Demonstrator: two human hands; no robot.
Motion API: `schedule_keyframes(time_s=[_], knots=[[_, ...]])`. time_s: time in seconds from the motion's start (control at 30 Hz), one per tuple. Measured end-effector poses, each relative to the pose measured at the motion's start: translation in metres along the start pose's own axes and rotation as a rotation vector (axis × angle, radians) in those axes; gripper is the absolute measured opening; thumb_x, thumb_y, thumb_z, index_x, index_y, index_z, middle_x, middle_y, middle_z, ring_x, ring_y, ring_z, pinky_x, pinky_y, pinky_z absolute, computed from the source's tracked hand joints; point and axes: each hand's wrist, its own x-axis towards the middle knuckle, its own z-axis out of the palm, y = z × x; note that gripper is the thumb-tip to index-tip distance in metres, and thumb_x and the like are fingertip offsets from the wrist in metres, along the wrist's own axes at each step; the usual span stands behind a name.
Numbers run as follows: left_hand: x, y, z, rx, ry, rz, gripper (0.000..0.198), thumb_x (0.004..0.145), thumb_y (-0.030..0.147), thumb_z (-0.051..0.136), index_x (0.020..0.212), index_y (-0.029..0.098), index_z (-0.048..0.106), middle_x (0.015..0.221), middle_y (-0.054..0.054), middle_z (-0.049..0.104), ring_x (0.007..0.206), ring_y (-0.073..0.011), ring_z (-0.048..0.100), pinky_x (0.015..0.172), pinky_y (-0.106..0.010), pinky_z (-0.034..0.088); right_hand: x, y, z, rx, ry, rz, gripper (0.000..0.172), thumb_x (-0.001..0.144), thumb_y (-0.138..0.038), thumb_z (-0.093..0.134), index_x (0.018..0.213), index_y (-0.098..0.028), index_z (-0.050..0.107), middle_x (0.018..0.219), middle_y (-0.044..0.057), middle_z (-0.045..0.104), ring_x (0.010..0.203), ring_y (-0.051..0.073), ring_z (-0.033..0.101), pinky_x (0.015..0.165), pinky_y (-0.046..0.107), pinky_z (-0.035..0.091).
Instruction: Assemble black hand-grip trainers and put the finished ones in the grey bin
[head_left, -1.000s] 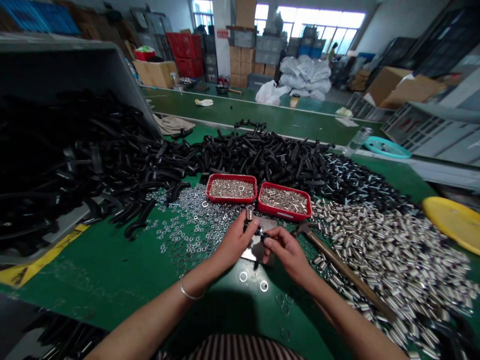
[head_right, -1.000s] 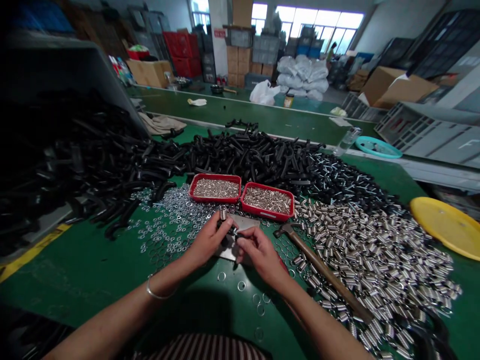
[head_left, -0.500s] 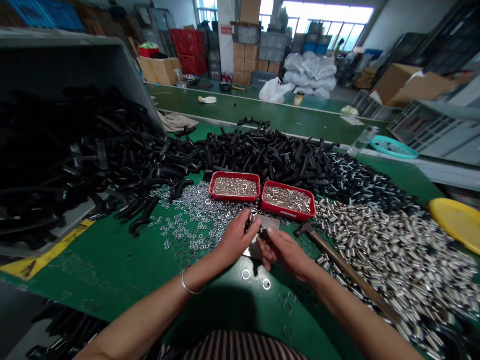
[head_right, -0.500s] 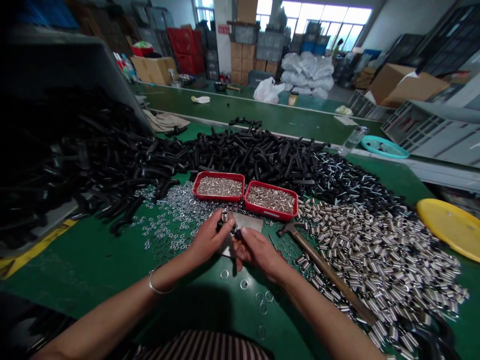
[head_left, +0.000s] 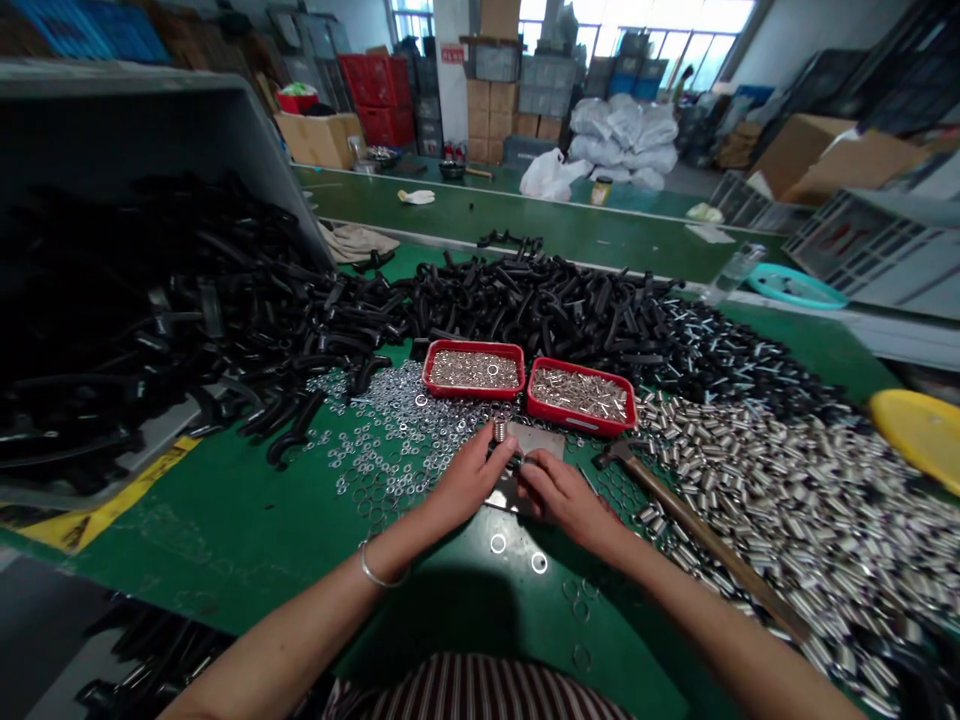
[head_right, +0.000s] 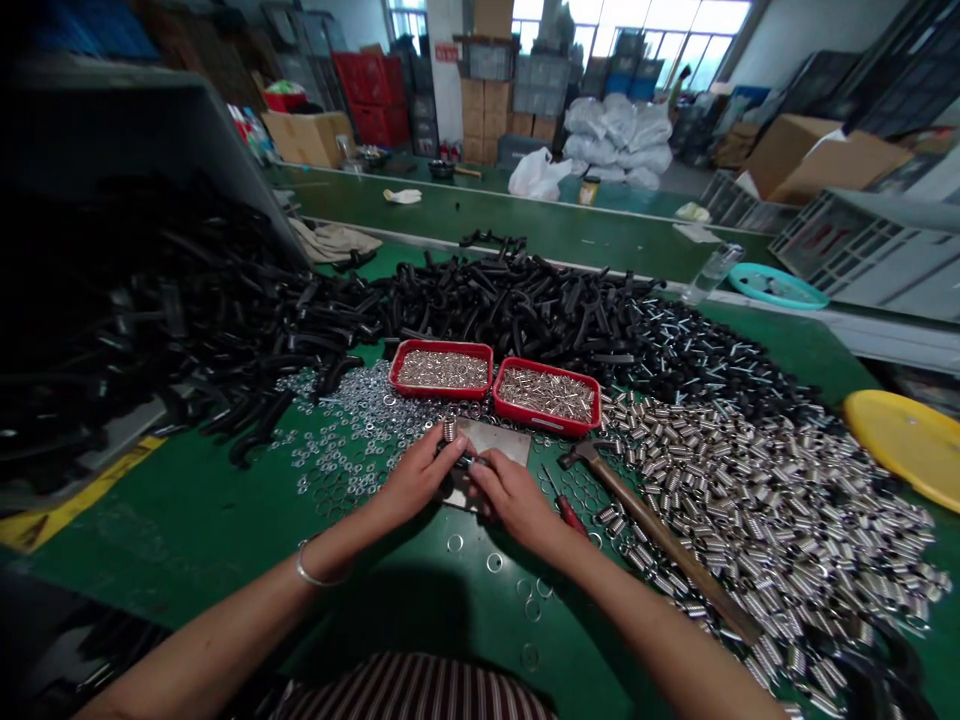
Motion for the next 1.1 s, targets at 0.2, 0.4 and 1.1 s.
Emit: schedule_keyframes(time_s=[0.2, 0.4, 1.1], knots=[[-0.009, 0.010, -0.001, 0.022, -0.054, 0.027, 0.022, 0.096, 0.039, 0.050, 0.098, 0.020, 0.062, 0.096, -0.004, 0.066, 0.089, -0.0200, 0.058, 0.084, -0.029, 0.041, -0.007, -0.004, 0.002, -0.264, 0.083, -0.097, 0.045, 0.096, -0.060, 0.043, 0.091, -0.021, 0.063, 0.079, 0.006, 0.065, 0.068, 0.019, 0.059, 0.067, 0.033, 0.048], [-0.005, -0.002, -0.001, 0.049, -0.030, 0.055, 0.019, 0.093, 0.039, 0.056, 0.087, 0.021, 0.059, 0.082, 0.000, 0.060, 0.076, -0.0171, 0.052, 0.075, -0.028, 0.039, -0.004, -0.002, 0.009, 0.306, -0.301, 0.233, 0.077, 0.093, -0.077, 0.009, 0.082, -0.020, 0.060, 0.050, -0.002, 0.052, 0.037, 0.013, 0.041, 0.045, 0.028, 0.038], [0.003, -0.015, 0.014, 0.246, -0.071, 0.200, 0.021, 0.096, 0.039, 0.049, 0.096, 0.020, 0.057, 0.093, -0.004, 0.063, 0.089, -0.0188, 0.058, 0.087, -0.032, 0.045, -0.001, 0.002, -0.011, -0.183, -0.218, 0.095, 0.075, 0.099, -0.064, 0.003, 0.087, -0.018, 0.062, 0.060, 0.003, 0.061, 0.044, 0.014, 0.049, 0.049, 0.028, 0.041]])
